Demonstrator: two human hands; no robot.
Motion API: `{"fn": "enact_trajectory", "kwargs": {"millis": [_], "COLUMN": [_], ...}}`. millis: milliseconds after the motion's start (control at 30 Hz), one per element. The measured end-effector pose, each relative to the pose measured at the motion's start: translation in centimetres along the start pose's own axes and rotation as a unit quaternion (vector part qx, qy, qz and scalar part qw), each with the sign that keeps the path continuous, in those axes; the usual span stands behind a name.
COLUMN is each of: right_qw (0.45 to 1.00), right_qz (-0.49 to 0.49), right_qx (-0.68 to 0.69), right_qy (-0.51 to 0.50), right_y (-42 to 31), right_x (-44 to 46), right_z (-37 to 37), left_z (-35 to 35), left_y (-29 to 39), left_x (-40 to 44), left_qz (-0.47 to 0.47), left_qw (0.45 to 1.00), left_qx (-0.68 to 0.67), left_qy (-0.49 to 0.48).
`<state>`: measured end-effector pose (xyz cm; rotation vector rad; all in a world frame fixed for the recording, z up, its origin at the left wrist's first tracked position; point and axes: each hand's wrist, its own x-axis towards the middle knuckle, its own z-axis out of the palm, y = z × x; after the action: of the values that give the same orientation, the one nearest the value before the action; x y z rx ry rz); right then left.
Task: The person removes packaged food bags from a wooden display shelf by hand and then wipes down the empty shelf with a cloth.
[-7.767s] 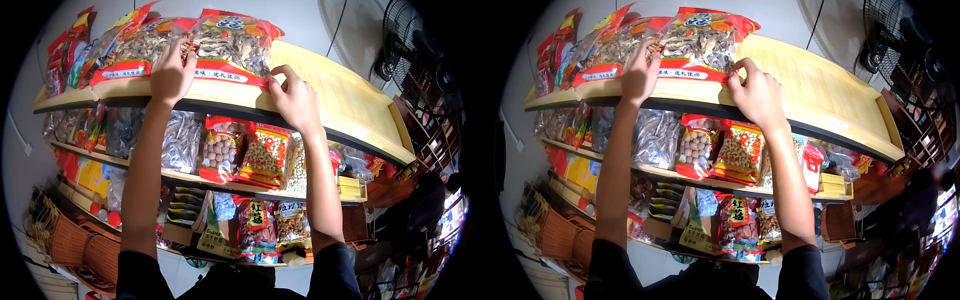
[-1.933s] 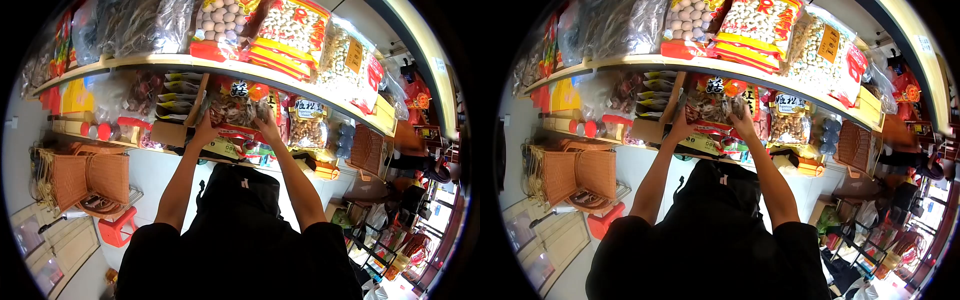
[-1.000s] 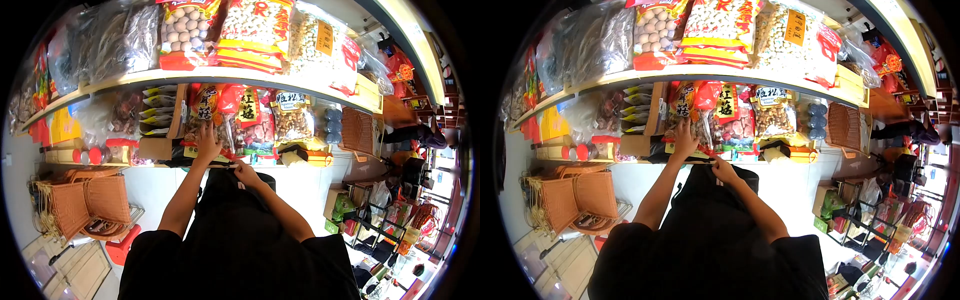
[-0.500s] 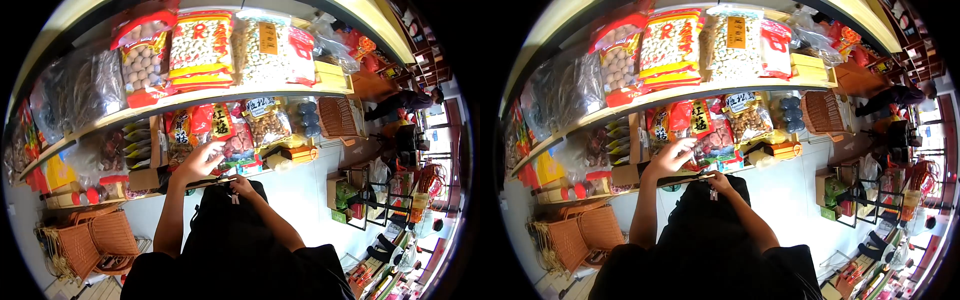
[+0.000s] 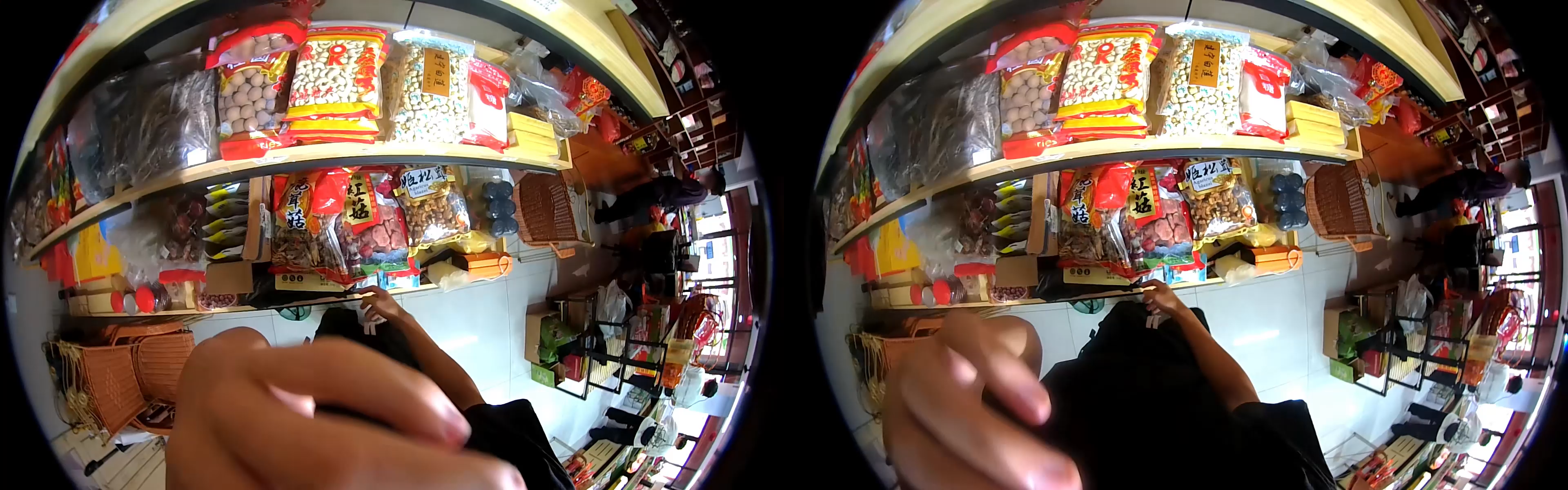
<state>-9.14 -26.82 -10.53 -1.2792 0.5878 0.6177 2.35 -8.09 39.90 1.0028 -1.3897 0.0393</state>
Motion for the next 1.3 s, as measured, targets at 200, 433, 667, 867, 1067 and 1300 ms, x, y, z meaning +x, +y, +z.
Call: {"fn": "enact_trajectory", "kwargs": {"millis": [200,433,667,867,1067,1300], "right_qw": [0.997,0.998,0.997,0.986,0.969,0.974], "right_qz": [-0.016,-0.062,-0.042,-0.071,-0.129,-0.096], "right_qx": [-0.073,-0.032,0.063,0.147,0.170,0.167], "right_qy": [-0.033,0.001,0.023,0.026,0.123,0.121], "right_y": [0.8,4.8,12.2,16.6,11.3,10.2], "right_x": [-1.2,-5.2,-7.3,-4.9,-10.4,-9.7], "right_z": [-0.7,-3.1,-2.5,-2.2,-2.3,-2.2], "left_z": [4.2,10.9,16.2,17.9,14.7,5.2], "left_y": [2.6,6.4,8.2,8.8,5.5,-0.4], "left_x": [1.2,2.4,3.9,3.9,1.8,-2.9], "left_qz": [0.055,0.073,0.101,0.098,-0.017,-0.211], "left_qw": [0.998,0.996,0.988,0.984,0.994,0.950], "left_qx": [-0.012,-0.034,-0.066,-0.086,0.020,0.230], "left_qy": [-0.011,-0.049,-0.097,-0.122,-0.103,-0.019]}}
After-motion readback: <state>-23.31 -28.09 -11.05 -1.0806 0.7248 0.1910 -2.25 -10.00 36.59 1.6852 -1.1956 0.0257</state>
